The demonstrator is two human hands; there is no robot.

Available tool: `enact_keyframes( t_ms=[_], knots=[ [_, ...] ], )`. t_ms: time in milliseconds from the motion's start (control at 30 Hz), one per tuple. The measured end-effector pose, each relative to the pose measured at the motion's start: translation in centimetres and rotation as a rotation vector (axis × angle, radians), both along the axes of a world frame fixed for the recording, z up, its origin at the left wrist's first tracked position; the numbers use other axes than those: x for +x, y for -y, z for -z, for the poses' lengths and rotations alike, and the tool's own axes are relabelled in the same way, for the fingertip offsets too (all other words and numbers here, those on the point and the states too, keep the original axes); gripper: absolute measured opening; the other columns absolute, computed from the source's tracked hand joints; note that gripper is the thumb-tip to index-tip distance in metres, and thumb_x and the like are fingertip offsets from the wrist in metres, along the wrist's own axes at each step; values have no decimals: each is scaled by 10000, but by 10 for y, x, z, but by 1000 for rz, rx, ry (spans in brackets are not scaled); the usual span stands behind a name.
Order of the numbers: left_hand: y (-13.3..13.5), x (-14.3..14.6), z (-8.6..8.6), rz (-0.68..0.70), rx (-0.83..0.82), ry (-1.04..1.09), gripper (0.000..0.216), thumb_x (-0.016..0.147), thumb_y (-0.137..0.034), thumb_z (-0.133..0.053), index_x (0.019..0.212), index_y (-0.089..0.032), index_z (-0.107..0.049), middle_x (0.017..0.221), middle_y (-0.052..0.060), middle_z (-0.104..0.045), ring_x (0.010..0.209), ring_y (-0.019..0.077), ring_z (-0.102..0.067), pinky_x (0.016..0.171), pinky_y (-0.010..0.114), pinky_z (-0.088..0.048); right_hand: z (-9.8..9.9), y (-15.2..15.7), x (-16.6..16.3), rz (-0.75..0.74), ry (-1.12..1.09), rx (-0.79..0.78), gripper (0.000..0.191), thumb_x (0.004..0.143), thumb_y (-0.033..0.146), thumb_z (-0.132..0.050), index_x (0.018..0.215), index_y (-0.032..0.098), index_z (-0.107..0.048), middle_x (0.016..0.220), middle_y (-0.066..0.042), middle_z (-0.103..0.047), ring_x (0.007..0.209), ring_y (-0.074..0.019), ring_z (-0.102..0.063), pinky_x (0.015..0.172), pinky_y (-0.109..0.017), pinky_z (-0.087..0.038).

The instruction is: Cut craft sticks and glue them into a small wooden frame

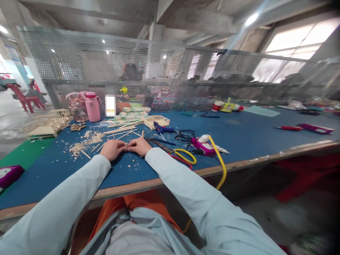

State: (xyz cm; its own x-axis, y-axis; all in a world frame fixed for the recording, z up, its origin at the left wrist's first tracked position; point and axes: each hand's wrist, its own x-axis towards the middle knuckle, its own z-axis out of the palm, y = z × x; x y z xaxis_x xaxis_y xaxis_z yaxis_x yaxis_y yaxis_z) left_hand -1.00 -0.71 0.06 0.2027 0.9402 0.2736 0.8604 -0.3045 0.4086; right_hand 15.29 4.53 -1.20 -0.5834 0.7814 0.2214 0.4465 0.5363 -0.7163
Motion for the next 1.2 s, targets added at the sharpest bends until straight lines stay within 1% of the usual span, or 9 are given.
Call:
enact_keyframes(
  t_ms=[100, 500, 600, 733, 800, 900, 1000, 1100, 1200],
  knots=[
    [-1, -1, 1, 16, 15, 39, 246, 737, -395, -534, 788, -236, -714, 793, 26, -711, 734, 177, -615, 657, 236, -401, -1, 1, 0, 7, 3, -2, 158, 648, 230, -666, 735, 109, -719, 654, -27, -684, 611, -120, -581, 558, -191, -396],
    [-3, -3, -1, 40, -35, 108, 245, 713, -376, -547, 780, -217, -721, 742, 24, -709, 715, 178, -615, 647, 240, -397, -1, 2, -1, 0, -10, -31, 173, 641, 262, -666, 710, 110, -710, 637, -25, -674, 596, -119, -570, 560, -202, -394],
    [-2, -5, -2, 43, -50, 172, 261, 709, -393, -545, 778, -212, -720, 781, 24, -714, 730, 181, -620, 666, 245, -415, -5, 3, 1, 13, -85, -32, 144, 635, 240, -660, 689, 113, -698, 645, -25, -671, 610, -118, -575, 594, -207, -411],
    [4, -5, -11, -30, 66, 324, 275, 709, -395, -543, 781, -188, -710, 822, 35, -711, 754, 184, -619, 708, 256, -436, -16, 8, 7, 99, -268, 34, 125, 644, 235, -633, 676, 118, -661, 623, -19, -644, 591, -113, -565, 597, -219, -430],
    [9, -2, -17, -41, 123, 431, 288, 719, -398, -534, 781, -170, -700, 814, 40, -705, 718, 172, -610, 685, 258, -446, -23, 15, 8, 89, -362, 14, 135, 653, 259, -618, 673, 126, -632, 586, -4, -617, 557, -110, -555, 567, -222, -437],
    [15, 7, -22, 14, 31, 665, 362, 684, -460, -569, 805, -141, -690, 750, 45, -686, 639, 152, -586, 615, 259, -459, -31, 26, 6, 11, -482, -85, 149, 653, 284, -611, 675, 138, -590, 556, 14, -587, 514, -103, -545, 526, -221, -446],
    [18, 14, -26, 31, -110, 887, 509, 577, -544, -642, 867, -127, -686, 659, 34, -655, 620, 147, -572, 586, 257, -458, -36, 36, 3, -64, -550, -121, 181, 646, 265, -620, 776, 146, -578, 588, 20, -589, 506, -91, -541, 516, -213, -452],
    [20, 18, -29, -9, -156, 980, 551, 496, -588, -675, 786, -121, -698, 669, 38, -649, 632, 138, -560, 590, 247, -449, -37, 41, 3, -87, -597, -114, 290, 636, 218, -629, 897, 171, -512, 595, 43, -587, 479, -77, -532, 506, -204, -448],
    [21, 19, -31, -13, -186, 999, 546, 465, -595, -688, 739, -123, -705, 671, 36, -649, 604, 121, -534, 583, 243, -437, -36, 42, 3, -92, -604, -106, 292, 640, 199, -623, 864, 193, -436, 569, 68, -568, 454, -71, -520, 499, -202, -445]
  ],
)
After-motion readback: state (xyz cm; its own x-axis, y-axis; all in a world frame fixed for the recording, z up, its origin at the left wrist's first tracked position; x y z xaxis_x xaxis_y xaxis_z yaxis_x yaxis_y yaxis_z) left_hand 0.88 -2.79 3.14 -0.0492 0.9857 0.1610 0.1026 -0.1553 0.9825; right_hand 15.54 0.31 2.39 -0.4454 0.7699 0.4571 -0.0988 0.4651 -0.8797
